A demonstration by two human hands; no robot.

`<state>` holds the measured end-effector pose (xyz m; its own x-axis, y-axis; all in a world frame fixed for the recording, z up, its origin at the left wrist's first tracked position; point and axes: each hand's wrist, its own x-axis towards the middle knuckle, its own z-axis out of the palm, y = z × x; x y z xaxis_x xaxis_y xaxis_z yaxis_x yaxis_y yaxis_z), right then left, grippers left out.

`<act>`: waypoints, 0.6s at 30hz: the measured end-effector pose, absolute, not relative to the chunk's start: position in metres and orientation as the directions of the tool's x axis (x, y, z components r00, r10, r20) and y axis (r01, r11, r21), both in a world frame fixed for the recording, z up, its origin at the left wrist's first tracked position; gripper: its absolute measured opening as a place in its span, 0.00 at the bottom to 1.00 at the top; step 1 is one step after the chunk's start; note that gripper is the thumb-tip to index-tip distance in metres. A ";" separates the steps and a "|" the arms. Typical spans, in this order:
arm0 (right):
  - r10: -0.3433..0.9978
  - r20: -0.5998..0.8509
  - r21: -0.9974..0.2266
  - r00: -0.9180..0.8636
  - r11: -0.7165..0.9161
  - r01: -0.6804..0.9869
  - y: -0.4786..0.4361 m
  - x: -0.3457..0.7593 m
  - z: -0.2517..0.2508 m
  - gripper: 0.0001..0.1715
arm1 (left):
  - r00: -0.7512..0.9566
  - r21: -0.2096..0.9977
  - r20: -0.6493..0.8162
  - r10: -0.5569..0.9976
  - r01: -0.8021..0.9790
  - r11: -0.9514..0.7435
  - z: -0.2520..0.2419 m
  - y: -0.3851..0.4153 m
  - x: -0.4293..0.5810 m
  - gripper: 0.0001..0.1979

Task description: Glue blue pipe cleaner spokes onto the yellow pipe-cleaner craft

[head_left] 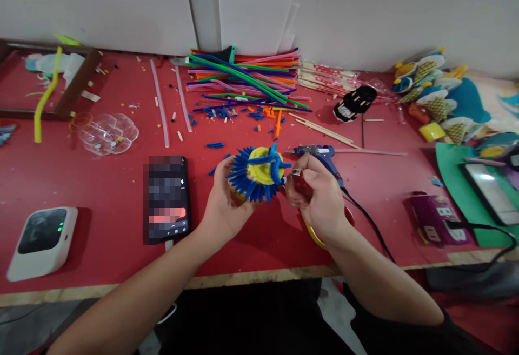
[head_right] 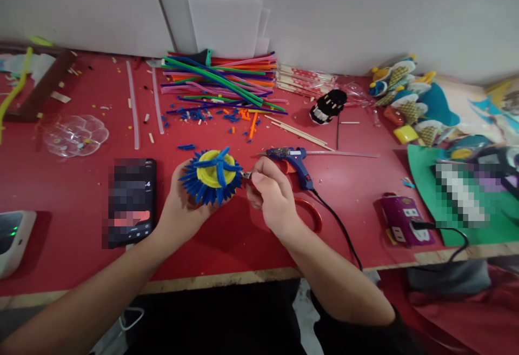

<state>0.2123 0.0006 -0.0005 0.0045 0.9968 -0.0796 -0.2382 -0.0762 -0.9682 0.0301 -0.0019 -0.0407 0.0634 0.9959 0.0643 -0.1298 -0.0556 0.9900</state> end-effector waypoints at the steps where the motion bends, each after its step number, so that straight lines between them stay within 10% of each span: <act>1: 0.996 -0.087 -0.969 0.007 -0.083 -0.232 0.001 0.212 0.000 0.11 | 0.067 0.990 0.055 0.996 -0.130 -0.046 -0.041 -0.002 0.030 0.38; 12: 0.998 -0.059 -0.970 0.012 -0.055 -0.235 0.000 0.211 -0.001 0.09 | 0.053 0.992 0.043 0.998 -0.123 -0.036 -0.038 -0.003 0.034 0.39; 18: 0.987 -0.125 -0.949 0.098 -0.090 -0.302 0.006 0.209 -0.001 0.30 | 0.080 0.985 0.014 0.997 -0.175 0.001 -0.028 -0.003 0.035 0.38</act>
